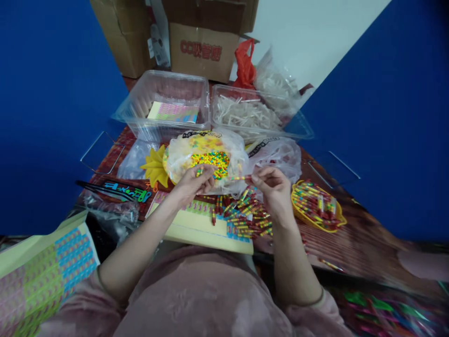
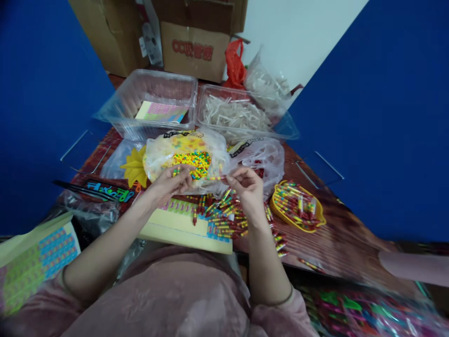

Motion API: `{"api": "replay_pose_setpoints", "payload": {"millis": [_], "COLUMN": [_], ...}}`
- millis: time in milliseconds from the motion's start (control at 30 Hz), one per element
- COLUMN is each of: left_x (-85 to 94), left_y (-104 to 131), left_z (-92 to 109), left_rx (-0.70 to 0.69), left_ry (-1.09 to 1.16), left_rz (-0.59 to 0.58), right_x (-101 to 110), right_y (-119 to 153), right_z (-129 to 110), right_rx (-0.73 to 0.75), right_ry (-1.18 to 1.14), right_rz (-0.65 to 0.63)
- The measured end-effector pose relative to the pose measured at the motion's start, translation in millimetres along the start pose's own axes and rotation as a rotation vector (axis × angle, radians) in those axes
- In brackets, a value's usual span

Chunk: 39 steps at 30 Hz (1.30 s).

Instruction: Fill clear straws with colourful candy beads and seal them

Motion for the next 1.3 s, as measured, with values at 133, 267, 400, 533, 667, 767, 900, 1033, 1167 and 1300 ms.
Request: {"api": "replay_pose_setpoints", "payload": {"millis": [133,267,400,533,667,767,900,1033,1167,1300], "left_x": [0.5,1.9,1.5,0.8,1.7,2.8,1.0,0.1,1.0,0.7], "left_y": [-0.9,-2.1,-2.6,-2.4,-4.1,-5.8,-3.6,-0.7,-3.2,-5.4], "left_z": [3.0,3.5,4.4,3.5,0.4,-4.0,-6.0,-5.4,-6.8,-8.8], "left_rx": [0.016,0.039,0.02,0.025,0.043,0.075,0.096,0.09,0.061,0.048], "left_ry": [0.038,0.076,0.079,0.068,0.057,0.069,0.066,0.06,0.053,0.027], "left_rz": [0.011,0.041,-0.006,-0.06,-0.063,-0.056,-0.074,-0.079,-0.081,-0.101], "right_x": [56.2,102.7,114.6,107.8,102.2,98.4,78.3,17.6,-50.7,-77.3], "right_y": [15.6,1.6,-32.8,-57.3,-64.9,-65.4,-59.6,-39.1,-19.0,-17.3], "right_z": [26.4,50.6,72.8,98.1,109.9,107.4,78.0,22.9,-13.5,-20.9], "right_rx": [-0.195,-0.153,-0.112,-0.193,-0.212,-0.206,-0.134,0.023,0.082,0.201], "right_ry": [0.224,0.599,1.033,1.286,1.3,1.257,1.09,0.33,0.078,0.192], "right_rz": [-0.199,-0.164,-0.144,-0.214,-0.196,-0.202,-0.206,-0.156,-0.253,-0.347]}}
Point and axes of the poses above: each hand's wrist, its own y-axis away from the middle knuckle, its own x-axis out of the back of the hand, z = x × y, the point moved 8 cm from there along -y, towards the middle knuckle, and after that the axes turned 13 degrees about x, right-handed, at the moved point
